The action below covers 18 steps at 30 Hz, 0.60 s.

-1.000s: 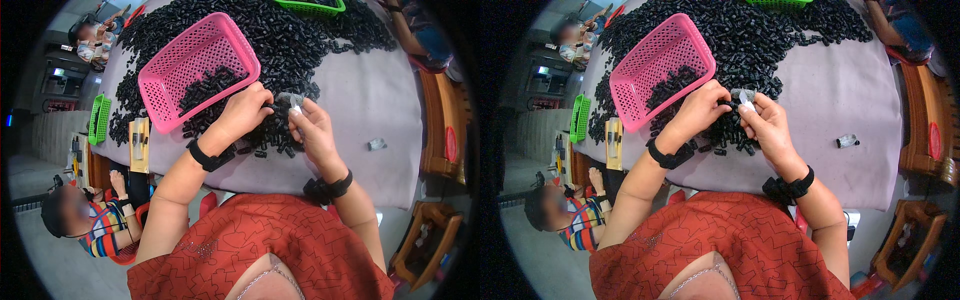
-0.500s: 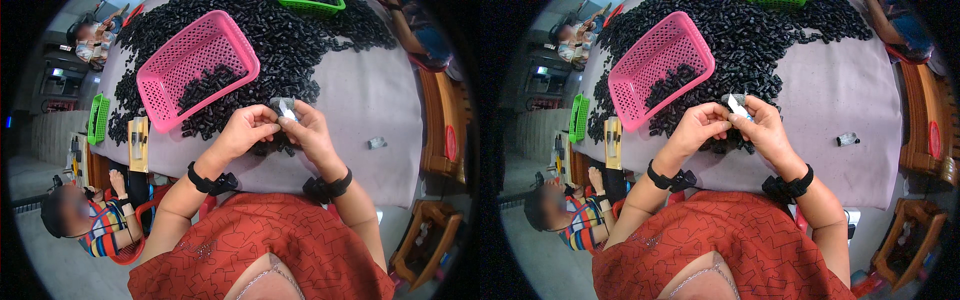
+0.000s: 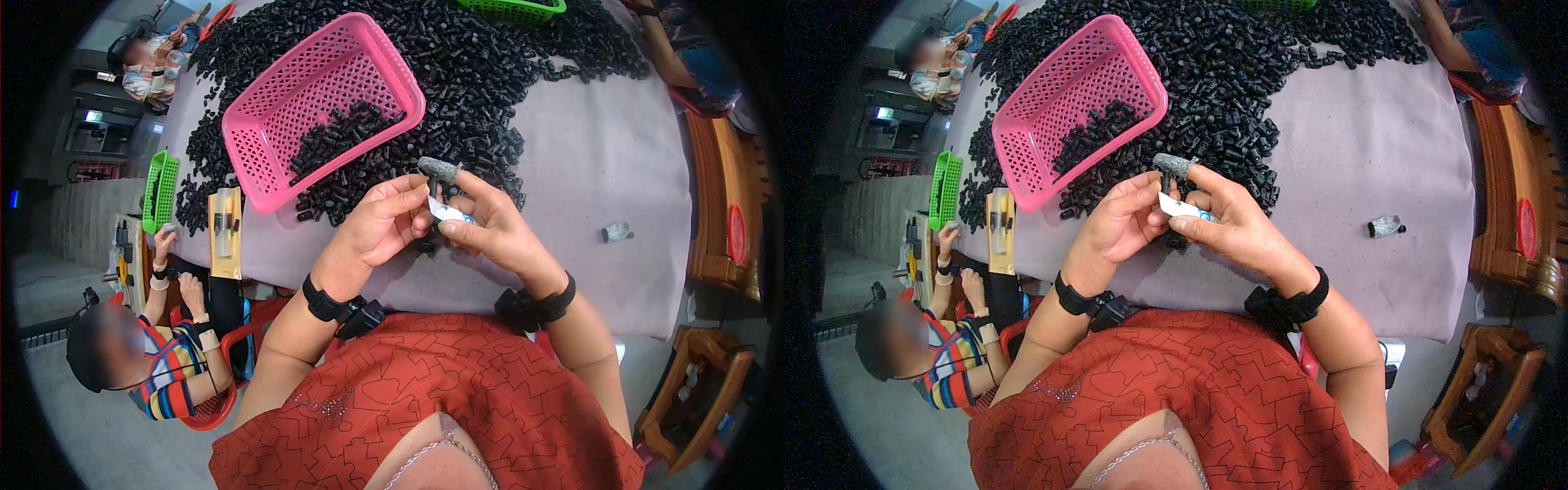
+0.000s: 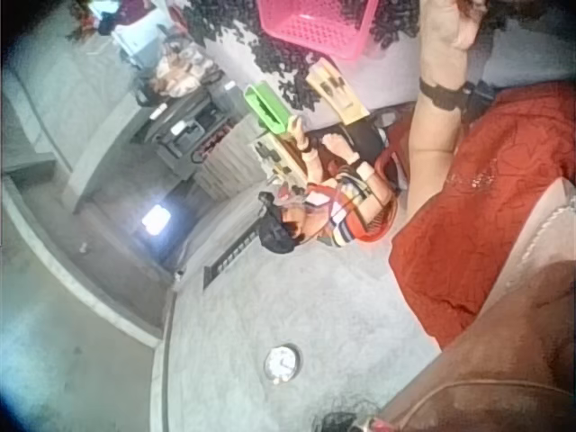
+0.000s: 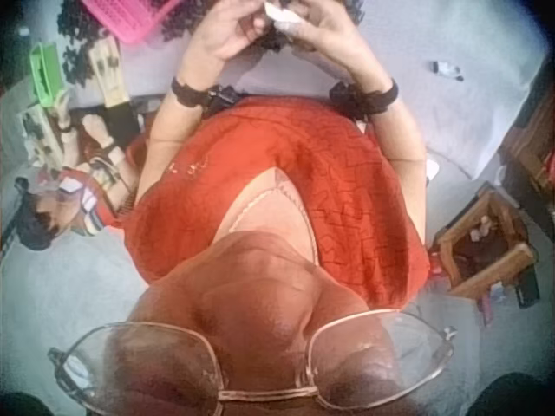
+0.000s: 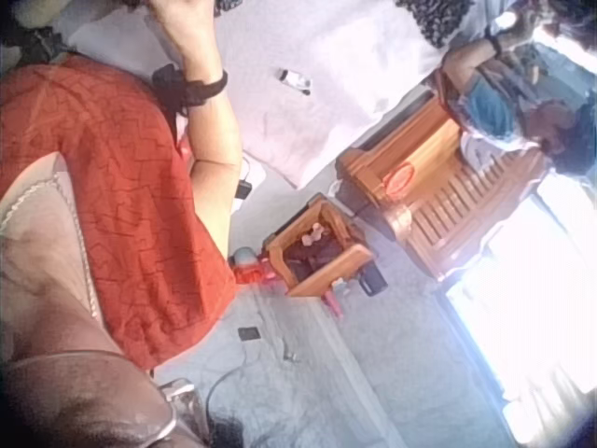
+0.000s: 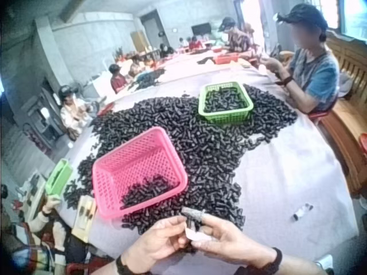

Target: Assembling small black plastic components by hand at a workstation.

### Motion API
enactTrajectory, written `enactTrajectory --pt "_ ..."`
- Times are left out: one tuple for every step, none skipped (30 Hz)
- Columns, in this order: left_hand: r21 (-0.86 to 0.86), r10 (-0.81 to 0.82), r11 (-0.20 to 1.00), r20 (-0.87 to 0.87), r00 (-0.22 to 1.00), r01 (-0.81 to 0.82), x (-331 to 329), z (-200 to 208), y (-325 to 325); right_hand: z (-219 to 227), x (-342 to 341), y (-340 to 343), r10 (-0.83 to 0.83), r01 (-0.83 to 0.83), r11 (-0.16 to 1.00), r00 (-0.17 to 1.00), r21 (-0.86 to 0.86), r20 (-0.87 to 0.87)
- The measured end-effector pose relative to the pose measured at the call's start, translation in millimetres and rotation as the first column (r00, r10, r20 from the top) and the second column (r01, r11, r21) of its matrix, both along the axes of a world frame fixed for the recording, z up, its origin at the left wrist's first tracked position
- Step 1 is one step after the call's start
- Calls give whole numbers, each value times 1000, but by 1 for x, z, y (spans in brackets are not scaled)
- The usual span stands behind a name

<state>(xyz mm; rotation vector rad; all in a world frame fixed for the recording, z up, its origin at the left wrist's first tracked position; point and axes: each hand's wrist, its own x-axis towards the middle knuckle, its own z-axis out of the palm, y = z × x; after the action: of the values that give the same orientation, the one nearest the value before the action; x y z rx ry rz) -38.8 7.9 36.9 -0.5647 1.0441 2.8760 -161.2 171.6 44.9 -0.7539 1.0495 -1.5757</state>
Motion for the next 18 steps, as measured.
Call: enactTrajectory --pt "5 3 1000 1 1000 -3 0 2 1 0 -1 0 17 -17 1000 1000 5 13" --pt "6 3 1000 1 1000 -3 0 1 1 1 -1 0 33 -33 999 999 11 26" --pt "16 -6 1000 -5 1000 6 0 1 0 2 -1 1 34 -34 999 999 12 26" --pt "24 -14 1000 -11 1000 14 1 1 0 2 -2 1 35 -36 999 999 23 22" --pt "24 -13 1000 -12 1000 14 1 1 -1 3 -2 1 37 -38 999 999 35 17" --pt "36 -15 999 -9 1000 15 2 1 -1 4 -3 1 38 -38 999 999 35 17" --pt "48 -17 999 -7 1000 17 2 2 -1 4 -3 1 46 -46 999 999 29 12" --pt "48 -16 999 -7 1000 16 3 3 0 5 -2 1 54 -54 998 999 23 7" --pt "45 -7 999 -5 1000 8 3 4 1 4 -2 1 55 -55 998 998 23 7" --pt "41 2 999 -3 1000 -2 4 5 2 3 -3 1 60 -60 998 998 29 5" --pt "41 5 999 -4 1000 -5 4 5 2 2 -3 1 66 -66 997 998 35 2" --pt "37 5 999 -8 1000 -5 5 4 2 1 -3 1 68 -68 997 998 35 1" --pt "33 5 999 -13 1000 -5 6 3 2 1 -3 1 70 -71 997 997 38 37" --pt "33 9 999 -15 1000 -8 6 3 2 0 -3 1 71 -74 996 995 41 73" --pt "34 17 999 -1 1000 -17 7 3 3 -1 -3 0 74 -77 996 995 41 71" --pt "36 26 999 14 1000 -26 8 4 3 -2 -3 0 71 -74 996 994 38 86" --pt "36 30 999 11 999 -30 8 4 3 -2 -3 -1 68 -72 997 993 36 101" --pt "37 28 999 10 1000 -28 8 4 4 -2 -4 0 72 -76 996 992 36 99"
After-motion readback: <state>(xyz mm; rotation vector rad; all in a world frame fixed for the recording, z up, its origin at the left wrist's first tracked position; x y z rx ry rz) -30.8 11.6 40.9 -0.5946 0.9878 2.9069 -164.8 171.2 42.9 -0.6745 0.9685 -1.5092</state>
